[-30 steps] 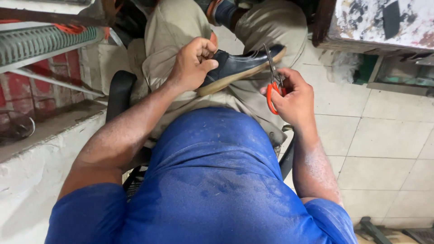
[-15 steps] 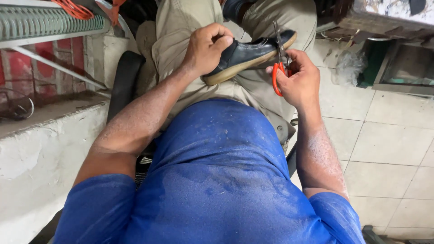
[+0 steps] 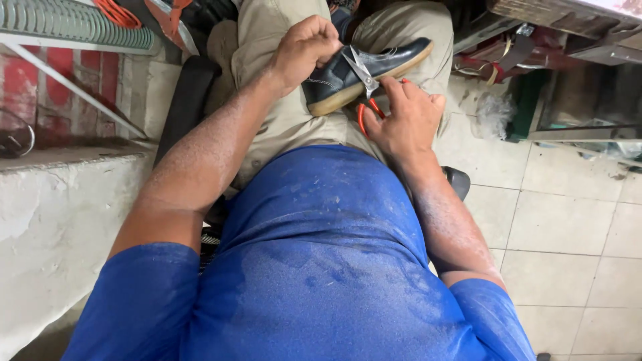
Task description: Repairing a shoe strap using a sewing machine and scissors
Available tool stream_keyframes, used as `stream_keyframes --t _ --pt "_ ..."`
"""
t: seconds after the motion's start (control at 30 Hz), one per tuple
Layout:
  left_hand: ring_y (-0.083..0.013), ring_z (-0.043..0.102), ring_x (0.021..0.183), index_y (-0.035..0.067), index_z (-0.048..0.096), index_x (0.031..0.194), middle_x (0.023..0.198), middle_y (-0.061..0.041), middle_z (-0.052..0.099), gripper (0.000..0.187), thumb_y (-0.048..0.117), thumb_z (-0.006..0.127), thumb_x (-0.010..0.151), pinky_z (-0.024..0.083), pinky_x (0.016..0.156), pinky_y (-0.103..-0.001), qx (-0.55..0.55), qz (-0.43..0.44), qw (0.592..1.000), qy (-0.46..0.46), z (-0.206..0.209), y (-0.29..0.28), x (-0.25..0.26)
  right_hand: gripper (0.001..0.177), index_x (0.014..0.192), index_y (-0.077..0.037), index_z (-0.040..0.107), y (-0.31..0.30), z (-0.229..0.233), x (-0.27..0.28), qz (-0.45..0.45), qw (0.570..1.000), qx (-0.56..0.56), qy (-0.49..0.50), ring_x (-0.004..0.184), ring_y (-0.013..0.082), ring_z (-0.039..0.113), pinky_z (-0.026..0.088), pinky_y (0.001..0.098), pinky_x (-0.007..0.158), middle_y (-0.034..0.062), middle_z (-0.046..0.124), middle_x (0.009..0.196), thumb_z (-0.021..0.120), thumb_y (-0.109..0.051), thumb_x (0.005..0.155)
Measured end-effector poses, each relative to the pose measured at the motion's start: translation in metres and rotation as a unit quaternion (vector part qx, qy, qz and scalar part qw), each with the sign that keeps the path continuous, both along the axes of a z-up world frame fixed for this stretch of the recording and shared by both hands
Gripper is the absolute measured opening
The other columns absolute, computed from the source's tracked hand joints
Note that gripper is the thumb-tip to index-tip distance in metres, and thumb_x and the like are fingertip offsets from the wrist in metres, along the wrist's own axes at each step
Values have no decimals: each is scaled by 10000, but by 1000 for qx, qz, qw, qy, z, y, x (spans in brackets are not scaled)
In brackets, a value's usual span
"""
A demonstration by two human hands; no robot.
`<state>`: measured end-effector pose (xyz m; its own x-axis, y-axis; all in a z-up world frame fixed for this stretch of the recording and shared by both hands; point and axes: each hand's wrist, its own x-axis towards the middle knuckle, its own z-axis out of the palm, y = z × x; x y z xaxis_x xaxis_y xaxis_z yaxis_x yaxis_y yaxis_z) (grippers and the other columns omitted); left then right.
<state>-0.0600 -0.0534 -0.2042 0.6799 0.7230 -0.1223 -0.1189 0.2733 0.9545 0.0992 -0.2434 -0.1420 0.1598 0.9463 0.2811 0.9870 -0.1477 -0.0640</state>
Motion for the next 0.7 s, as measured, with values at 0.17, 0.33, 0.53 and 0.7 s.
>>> stream_keyframes --t 0.17,0.33,0.53,0.7 --pt "-98 674 734 148 478 1139 976 -76 762 483 -82 650 751 536 627 -254 24 -16 999 32 4 -7 -7 482 1154 -245 681 4 -7 -2 -5 999 13 -37 759 256 650 341 461 703 -14 657 868 788 -536 785" --pt "-89 689 802 147 494 1204 989 -88 768 575 -114 695 733 547 707 -209 57 -7 998 37 -6 -10 -2 420 1115 -206 690 7 -6 -2 28 998 42 -21 766 254 667 326 454 691 -37 696 883 765 -491 817" --pt "-92 695 776 148 472 1185 962 -101 792 576 -124 706 735 547 677 -210 52 3 998 31 -13 -15 1 429 1096 -238 661 3 -8 5 28 996 28 -76 719 244 651 310 453 717 -31 663 856 806 -519 807" --pt "-99 688 753 186 456 1204 959 -110 784 606 -95 740 748 543 649 -243 71 13 996 49 -25 -17 6 389 1043 -171 744 8 -24 30 66 998 -22 2 735 245 696 410 413 679 -4 773 860 935 -371 770"
